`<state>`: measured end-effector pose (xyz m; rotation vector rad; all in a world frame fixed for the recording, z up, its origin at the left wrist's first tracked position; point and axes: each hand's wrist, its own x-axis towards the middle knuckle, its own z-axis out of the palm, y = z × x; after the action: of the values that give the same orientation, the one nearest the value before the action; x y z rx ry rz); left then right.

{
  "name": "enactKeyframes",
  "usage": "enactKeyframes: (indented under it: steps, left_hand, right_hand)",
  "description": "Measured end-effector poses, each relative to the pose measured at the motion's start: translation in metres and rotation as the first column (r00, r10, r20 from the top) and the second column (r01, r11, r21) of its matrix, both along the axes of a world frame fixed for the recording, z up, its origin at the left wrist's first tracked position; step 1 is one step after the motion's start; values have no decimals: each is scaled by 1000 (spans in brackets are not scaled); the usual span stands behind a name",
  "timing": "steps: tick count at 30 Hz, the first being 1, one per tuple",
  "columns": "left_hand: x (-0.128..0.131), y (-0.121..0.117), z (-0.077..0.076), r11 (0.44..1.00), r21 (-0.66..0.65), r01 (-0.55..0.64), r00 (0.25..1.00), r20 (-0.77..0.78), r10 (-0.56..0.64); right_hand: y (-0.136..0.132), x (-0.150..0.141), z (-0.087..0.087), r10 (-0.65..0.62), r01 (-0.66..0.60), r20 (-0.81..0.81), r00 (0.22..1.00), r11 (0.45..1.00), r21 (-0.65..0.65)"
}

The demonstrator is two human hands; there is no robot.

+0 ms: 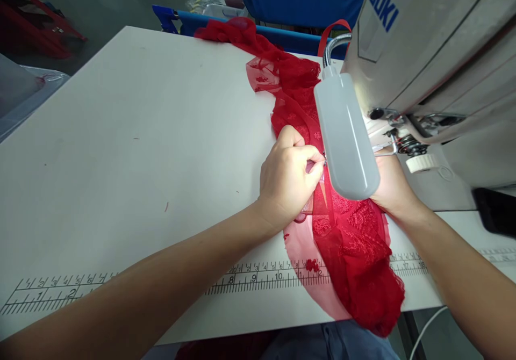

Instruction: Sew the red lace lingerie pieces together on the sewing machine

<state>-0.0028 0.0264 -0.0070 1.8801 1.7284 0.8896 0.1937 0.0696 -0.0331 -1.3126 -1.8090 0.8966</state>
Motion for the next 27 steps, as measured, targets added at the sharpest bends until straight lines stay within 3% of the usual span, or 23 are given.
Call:
enactKeyframes:
  steps: [27]
  left_hand:
    - [1, -1, 0, 1000, 11, -1, 1000, -6, 1]
  right_hand:
    - [-1, -2, 3, 2, -3, 31, 1000, 1000, 7]
